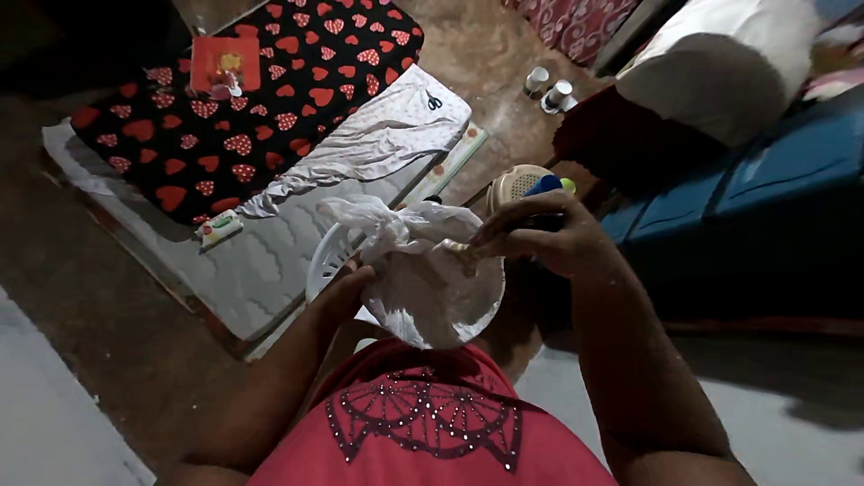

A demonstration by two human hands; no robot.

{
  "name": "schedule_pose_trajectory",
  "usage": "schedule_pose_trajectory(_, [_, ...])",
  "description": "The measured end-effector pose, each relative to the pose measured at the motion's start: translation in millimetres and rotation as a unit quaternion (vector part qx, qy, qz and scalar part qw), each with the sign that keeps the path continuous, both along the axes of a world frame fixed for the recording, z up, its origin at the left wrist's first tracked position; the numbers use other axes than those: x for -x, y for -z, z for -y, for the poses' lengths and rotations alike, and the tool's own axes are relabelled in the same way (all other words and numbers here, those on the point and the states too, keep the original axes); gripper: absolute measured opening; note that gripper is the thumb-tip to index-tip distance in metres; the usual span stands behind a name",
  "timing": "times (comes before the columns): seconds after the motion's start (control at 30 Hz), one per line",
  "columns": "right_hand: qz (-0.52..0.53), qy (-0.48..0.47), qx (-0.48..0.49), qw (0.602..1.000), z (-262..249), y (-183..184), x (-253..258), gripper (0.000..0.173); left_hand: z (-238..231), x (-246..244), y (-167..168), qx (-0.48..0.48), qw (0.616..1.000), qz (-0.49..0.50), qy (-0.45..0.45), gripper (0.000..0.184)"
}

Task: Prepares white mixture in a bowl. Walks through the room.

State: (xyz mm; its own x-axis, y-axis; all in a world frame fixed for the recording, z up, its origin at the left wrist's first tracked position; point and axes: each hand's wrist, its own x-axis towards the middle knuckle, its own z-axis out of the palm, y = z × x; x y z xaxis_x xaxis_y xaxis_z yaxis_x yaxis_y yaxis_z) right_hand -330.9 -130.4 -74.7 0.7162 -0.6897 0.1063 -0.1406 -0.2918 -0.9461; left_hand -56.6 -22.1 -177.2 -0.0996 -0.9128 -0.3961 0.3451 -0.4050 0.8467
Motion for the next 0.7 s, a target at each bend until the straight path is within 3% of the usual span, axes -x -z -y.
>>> schedule_pose_trajectory(0.07, [0.023,-0.006,0.030,0.999,-8.0,-6.1,2.5,0.012,-1.1,-1.2,-0.8,0.004,1.000,0.003,0.004,0.036])
schedule_pose_trajectory(0.2, [0.020,-0.046,-0.017,0.999,-29.1,9.4,-13.4,0.011,-1.9,0.7,-1.6,0.008,1.000,-0.007,0.005,0.027])
schedule_pose_trajectory(0.43, [0.018,0.140,-0.027,0.990,-31.2,7.4,28.7,0.016,-3.3,-3.6,-5.9,-0.015,0.999,0.014,-0.026,0.017])
schedule_pose_trajectory(0.53, [0.115,0.263,-0.163,0.944,-46.4,14.9,34.1,0.012,-2.6,-3.4,-9.5,-0.027,0.999,0.027,-0.035,0.021])
schedule_pose_trajectory(0.7, [0.226,0.433,-0.313,0.815,-69.3,27.9,28.0,0.018,-2.6,-1.0,-11.6,-0.026,0.998,-0.002,-0.060,0.020])
